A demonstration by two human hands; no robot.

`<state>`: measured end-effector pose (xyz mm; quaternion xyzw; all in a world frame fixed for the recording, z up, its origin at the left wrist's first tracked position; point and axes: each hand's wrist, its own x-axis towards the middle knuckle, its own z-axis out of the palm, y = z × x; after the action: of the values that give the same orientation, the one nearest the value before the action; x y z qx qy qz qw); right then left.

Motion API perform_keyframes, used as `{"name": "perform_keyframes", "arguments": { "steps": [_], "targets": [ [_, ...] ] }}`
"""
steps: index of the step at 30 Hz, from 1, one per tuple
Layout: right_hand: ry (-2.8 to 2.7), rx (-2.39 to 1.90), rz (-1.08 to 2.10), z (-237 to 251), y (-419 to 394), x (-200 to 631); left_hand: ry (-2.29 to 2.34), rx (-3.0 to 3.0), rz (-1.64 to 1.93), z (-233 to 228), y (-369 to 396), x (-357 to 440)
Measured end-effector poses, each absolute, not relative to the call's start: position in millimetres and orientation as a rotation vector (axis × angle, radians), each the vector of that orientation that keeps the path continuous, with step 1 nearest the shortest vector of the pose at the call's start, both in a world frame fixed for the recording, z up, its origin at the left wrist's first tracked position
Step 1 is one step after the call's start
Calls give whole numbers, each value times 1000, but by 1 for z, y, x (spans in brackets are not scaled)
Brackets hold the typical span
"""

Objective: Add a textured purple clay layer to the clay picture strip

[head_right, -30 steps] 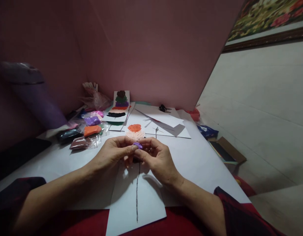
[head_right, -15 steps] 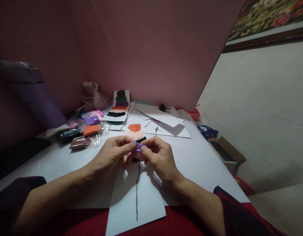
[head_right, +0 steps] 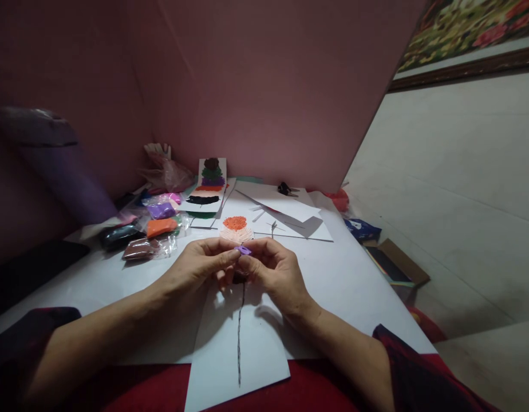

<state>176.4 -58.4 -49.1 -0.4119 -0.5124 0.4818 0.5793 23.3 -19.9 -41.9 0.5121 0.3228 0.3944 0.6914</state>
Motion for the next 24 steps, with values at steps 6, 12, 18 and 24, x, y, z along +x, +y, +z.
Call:
{"name": "perform_keyframes", "arguments": {
  "steps": [6, 12, 18, 24],
  "targets": [
    [-1282, -998, 1034, -51, -57, 178, 717, 1158, 888, -42, -19, 23],
    [-1290, -1000, 1040, -49, -58, 178, 748, 1223, 838, -36, -22, 24],
    [-1143, -1029, 1016, -51, -56, 179, 846, 1154, 962, -39, -22, 28],
    [-973, -1066, 1058, -55, -49, 183, 847, 1019, 1059, -39, -21, 23]
  ]
}}
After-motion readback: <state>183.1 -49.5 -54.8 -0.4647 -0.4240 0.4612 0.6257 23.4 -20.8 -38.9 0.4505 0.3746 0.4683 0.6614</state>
